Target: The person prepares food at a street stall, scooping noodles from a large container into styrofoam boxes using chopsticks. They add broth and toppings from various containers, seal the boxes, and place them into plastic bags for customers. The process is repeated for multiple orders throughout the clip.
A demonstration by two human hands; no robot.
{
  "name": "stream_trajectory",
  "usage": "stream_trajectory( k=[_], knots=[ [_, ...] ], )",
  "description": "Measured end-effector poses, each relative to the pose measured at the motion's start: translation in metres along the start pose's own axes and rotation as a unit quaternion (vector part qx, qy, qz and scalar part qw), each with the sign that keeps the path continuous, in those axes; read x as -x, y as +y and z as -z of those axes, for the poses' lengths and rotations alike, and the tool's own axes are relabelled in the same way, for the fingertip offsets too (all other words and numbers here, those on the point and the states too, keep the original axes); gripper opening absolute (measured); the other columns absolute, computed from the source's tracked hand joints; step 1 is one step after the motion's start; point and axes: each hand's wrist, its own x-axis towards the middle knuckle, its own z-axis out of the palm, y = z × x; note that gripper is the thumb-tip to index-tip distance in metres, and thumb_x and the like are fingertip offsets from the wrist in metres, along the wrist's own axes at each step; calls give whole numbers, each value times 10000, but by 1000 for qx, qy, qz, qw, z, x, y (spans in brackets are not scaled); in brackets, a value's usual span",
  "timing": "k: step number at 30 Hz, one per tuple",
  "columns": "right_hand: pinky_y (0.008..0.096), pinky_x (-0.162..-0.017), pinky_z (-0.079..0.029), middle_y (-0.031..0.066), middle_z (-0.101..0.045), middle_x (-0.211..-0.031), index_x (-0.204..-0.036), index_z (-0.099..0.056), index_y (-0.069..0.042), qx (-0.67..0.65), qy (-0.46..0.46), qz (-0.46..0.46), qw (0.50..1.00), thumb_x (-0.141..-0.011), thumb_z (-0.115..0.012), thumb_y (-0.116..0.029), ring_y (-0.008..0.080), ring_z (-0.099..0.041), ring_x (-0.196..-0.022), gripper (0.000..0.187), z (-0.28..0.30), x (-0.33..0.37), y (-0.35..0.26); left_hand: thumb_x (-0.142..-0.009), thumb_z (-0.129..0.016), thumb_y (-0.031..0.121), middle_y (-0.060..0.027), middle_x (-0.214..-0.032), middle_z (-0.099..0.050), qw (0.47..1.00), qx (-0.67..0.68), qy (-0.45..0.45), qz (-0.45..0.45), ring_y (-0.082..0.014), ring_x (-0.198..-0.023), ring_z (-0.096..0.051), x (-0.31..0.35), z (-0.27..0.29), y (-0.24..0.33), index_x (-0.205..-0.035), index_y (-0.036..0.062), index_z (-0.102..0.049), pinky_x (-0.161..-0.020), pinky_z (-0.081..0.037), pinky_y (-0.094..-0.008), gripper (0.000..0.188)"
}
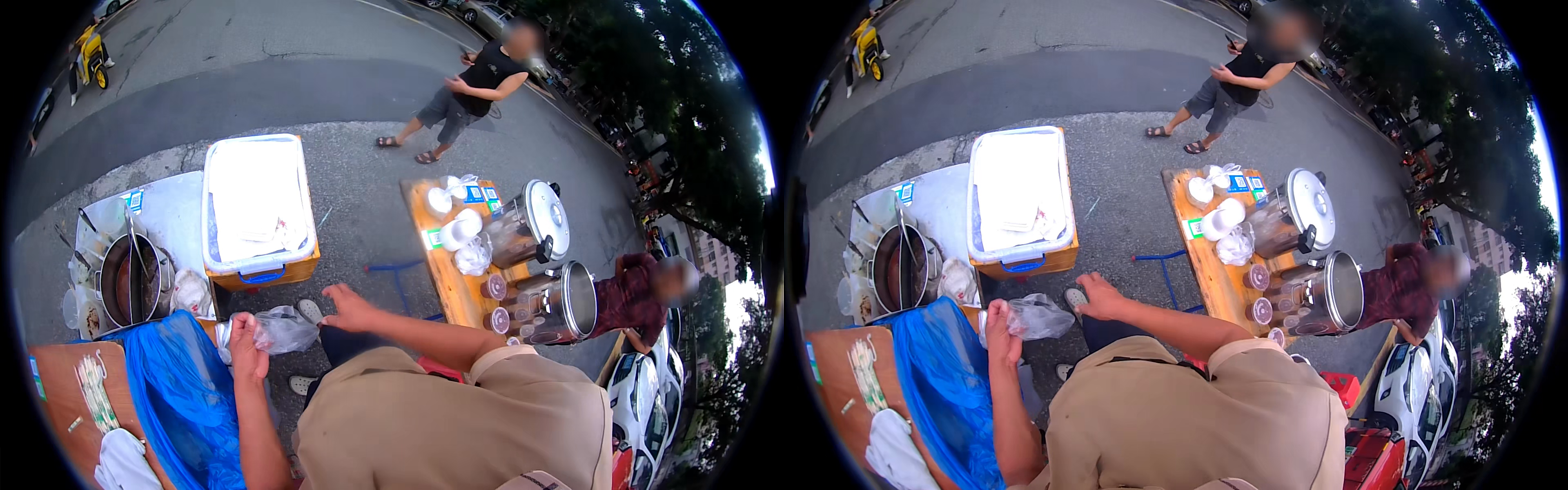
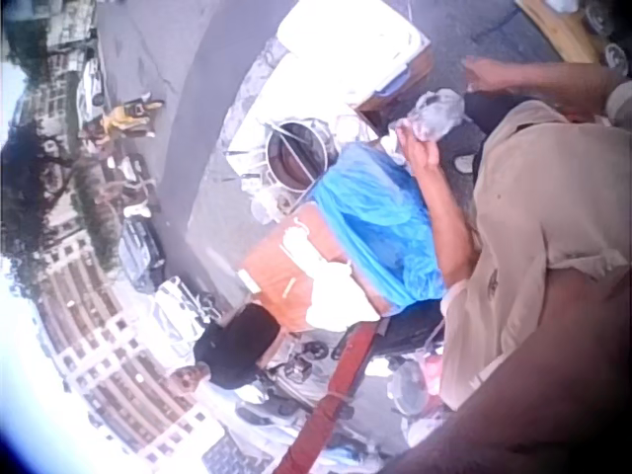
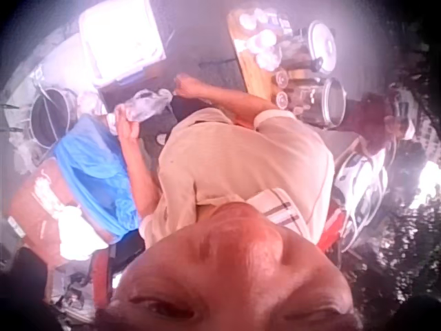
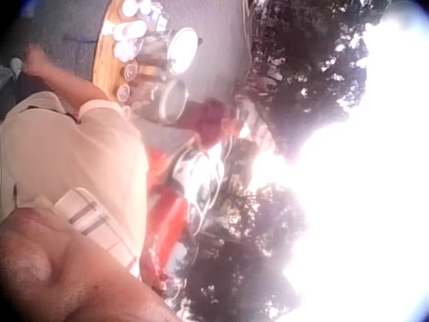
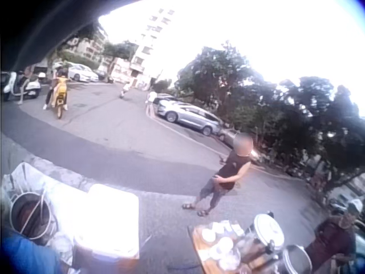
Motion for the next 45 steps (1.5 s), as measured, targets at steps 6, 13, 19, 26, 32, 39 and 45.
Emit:
stream_trajectory(
  k=[6,13,19,26,32,39,45],
  knots=[
    [394,-837,-527,117,-685,-1002,-1130,-625,-39,-187,-153,91,966,-900,-705,-189,252,-663,-962,286,-17,-74,-56,-938,-693,64,19,-881,-517,861,-475,-139,-117,-141,-794,-540,-34,-63,31,-1106,95,-573,-671,-478,-354,208],
    [340,-785,-588,68,-685,-1094,-1169,-615,-57,-657,-335,-130,662,-1026,-592,-135,181,-686,-985,164,27,-172,-37,-976,-615,38,-36,-969,-690,955,-243,152,77,-211,-830,-676,-83,49,69,-1053,60,-635,-736,-541,-358,83],
    [343,-805,-566,82,-699,-1053,-1175,-640,-23,-450,-238,-124,851,-956,-703,-309,200,-697,-877,366,72,-301,-20,-1006,-650,174,-45,-1092,-703,982,133,133,-15,-201,-1008,-686,-101,6,75,-1116,82,-646,-920,-565,-418,143],
    [360,-868,-530,154,-693,-1044,-1190,-632,32,-57,-148,-38,987,-781,-863,-426,253,-666,-979,656,58,-432,-1,-1012,-647,187,-35,-1084,-702,979,88,157,-94,-201,-1002,-679,-181,-32,130,-1121,95,-655,-917,-551,-423,143],
    [340,-867,-536,159,-704,-1067,-1099,-624,19,-247,-157,-109,950,-776,-897,-305,234,-681,-985,532,56,-392,-2,-1016,-645,203,-32,-1012,-683,984,100,110,-95,-159,-903,-655,-272,-27,151,-1106,84,-650,-792,-547,-346,150],
    [384,-951,-546,153,-649,-1225,-1316,-533,48,-450,-192,-228,842,-878,-819,-182,244,-650,-1115,572,87,-325,0,-1014,-659,197,7,-810,-587,974,123,188,39,-112,-682,-558,-344,6,84,-1074,72,-626,-631,-489,-282,143],
    [379,-916,-554,122,-671,-1191,-1313,-547,22,-493,-127,-187,840,-912,-785,-176,213,-667,-1067,507,76,-343,-51,-1024,-633,236,-43,-967,-654,979,111,167,46,-143,-735,-578,-343,68,38,-1182,65,-615,-706,-537,-303,234]
  ],
)
